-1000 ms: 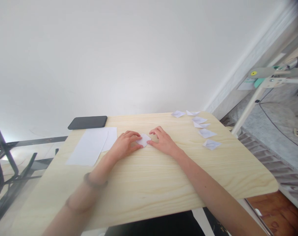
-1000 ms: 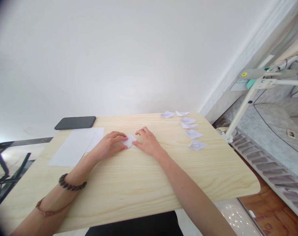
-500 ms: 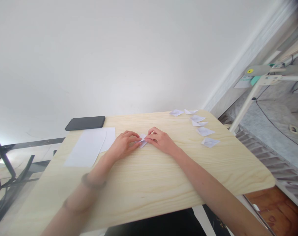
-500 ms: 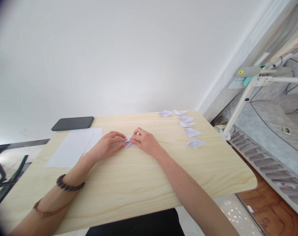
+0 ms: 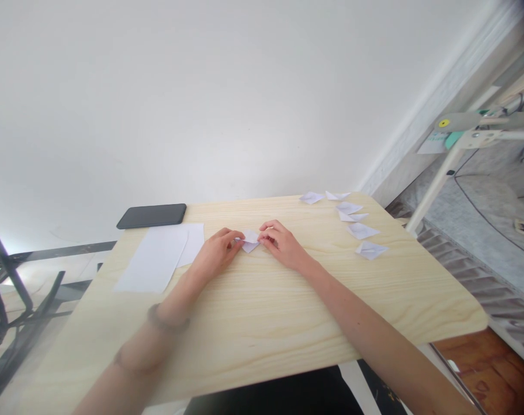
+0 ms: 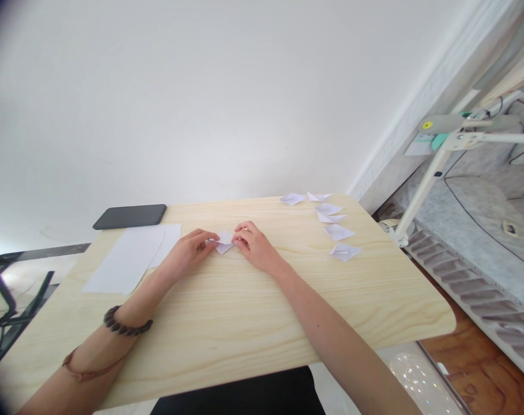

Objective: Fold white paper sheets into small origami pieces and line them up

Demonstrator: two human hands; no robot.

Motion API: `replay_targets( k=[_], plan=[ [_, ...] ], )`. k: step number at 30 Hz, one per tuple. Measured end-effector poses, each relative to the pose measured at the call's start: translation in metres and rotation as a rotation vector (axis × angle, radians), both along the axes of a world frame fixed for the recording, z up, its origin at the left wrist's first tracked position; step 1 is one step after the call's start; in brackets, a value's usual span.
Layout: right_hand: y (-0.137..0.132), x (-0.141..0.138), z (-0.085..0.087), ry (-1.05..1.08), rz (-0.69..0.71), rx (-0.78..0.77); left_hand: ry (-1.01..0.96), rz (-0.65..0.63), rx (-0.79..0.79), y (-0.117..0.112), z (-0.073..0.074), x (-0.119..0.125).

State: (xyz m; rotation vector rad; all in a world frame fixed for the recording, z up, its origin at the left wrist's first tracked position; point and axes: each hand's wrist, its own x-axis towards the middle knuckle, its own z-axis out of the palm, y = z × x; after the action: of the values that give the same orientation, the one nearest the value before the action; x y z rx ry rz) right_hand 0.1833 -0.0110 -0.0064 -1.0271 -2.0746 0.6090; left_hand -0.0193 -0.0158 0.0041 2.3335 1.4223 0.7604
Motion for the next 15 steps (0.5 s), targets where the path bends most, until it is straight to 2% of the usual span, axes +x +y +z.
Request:
replay_targets(
  k=[3,8,12,15],
  plan=[
    [-0.0007,-0.0001,-0.0019,0.011,0.003,-0.024,-0.067,-0.001,-0.028,0.0016,-0.0006,-0.0005],
    [-0.0016,0.0012,0.0007,0.082,0.001,-0.042,-0.349,0.045,-0.170,0.0036,-0.0032,-0.0011],
    [0.0000,0.0022,0.0019,0.211,0.026,-0.195,-0.508,0.080,-0.265,0.0014,-0.0015,0.0016],
    [0.0026,0.0026,-0.0009,0.304,-0.020,-0.322,-0.611,0.089,-0.323,-0.0003,-0.0001,0.0042]
  ],
)
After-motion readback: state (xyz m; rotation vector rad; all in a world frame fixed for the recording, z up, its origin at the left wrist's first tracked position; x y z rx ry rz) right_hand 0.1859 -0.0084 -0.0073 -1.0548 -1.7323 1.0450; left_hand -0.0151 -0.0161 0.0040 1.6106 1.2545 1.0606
